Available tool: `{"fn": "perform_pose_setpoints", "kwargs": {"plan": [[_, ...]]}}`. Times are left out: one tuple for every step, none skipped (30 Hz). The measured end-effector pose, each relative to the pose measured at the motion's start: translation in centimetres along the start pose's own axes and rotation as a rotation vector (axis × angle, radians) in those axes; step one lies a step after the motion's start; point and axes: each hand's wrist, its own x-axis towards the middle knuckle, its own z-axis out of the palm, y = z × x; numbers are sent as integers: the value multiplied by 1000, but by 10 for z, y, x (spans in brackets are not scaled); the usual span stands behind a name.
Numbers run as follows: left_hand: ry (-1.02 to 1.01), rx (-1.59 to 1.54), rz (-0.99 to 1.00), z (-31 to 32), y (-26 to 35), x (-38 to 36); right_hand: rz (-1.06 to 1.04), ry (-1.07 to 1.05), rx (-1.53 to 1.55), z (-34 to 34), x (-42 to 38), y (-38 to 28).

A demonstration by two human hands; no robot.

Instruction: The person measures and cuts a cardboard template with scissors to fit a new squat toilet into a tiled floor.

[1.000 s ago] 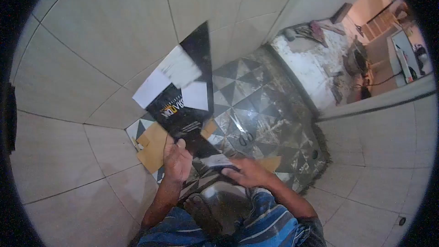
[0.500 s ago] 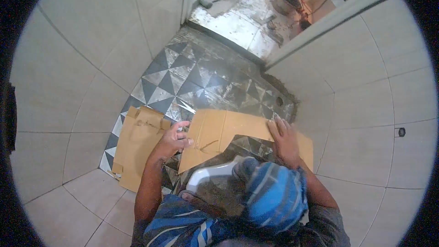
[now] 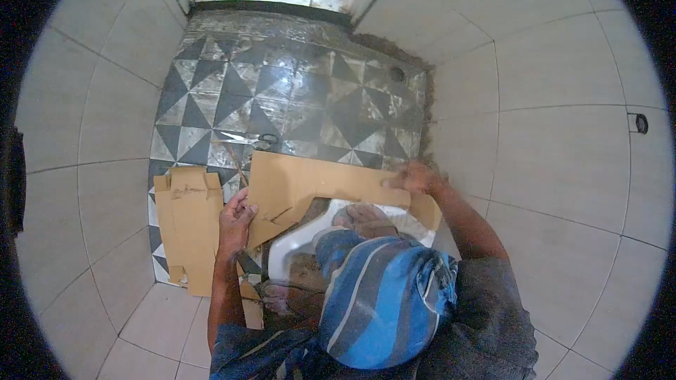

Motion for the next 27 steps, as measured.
{"fn": "perform_pose_setpoints", "kwargs": {"plan": [[-10, 7, -14, 4, -2, 1, 10, 26, -31, 4, 3, 12], [11, 34, -33, 9, 3, 2, 23, 23, -21, 2, 2, 15], [30, 61, -52, 15, 8, 4, -19, 43, -4, -1, 2, 19], [12, 66, -61, 20, 9, 6, -59, 67, 16, -4, 2, 24], [30, 183, -46, 23, 9, 7, -39, 69, 30, -6, 3, 32], [44, 299, -28, 27, 9, 7, 14, 32, 77, -7, 6, 41], [19, 304, -37, 32, 10, 6, 67, -7, 123, -8, 7, 49], [52, 388, -28, 37, 12, 6, 63, 10, 80, -13, 4, 46], [88, 470, -14, 41, 11, 7, 81, 14, 92, -13, 5, 52], [73, 527, 9, 36, -1, 11, 54, 13, 116, -12, 4, 56], [56, 529, 4, 38, 3, 11, 26, 9, 138, -11, 5, 60], [71, 587, 8, 40, 7, 10, 123, -19, 139, -10, 7, 63], [85, 643, 13, 42, 10, 9, 139, -19, 145, -9, 7, 64], [91, 665, 25, 41, 9, 9, 141, -4, 114, -8, 6, 66], [77, 660, 20, 43, 11, 9, 141, 10, 80, -8, 4, 70], [82, 603, -22, 45, 15, 8, 117, 34, 28, -6, 4, 77], [92, 548, -62, 47, 18, 7, 125, 35, 26, -5, 5, 82], [95, 522, -62, 48, 18, 5, 183, -19, 41, -4, 7, 87], [96, 521, -61, 51, 21, 5, 238, -73, 56, -3, 9, 90], [101, 534, -51, 54, 25, 4, 236, -75, 56, -4, 6, 87], [106, 546, -41, 56, 27, 3, 190, -12, 20, -3, 1, 84], [108, 548, -43, 56, 26, 3, 143, 50, -17, -2, -2, 80], [107, 615, 47, 55, 25, 3, 140, 48, -16, 0, -2, 82], [104, 681, 135, 54, 23, 3, 129, 36, 37, 2, -3, 84], [108, 685, 132, 54, 21, 3, 117, 23, 89, 5, -3, 85], [109, 644, 95, 53, 19, 3, 112, 18, 91, 5, -2, 87], [109, 601, 59, 53, 18, 3, 168, -74, 90, 3, -1, 90]]}}
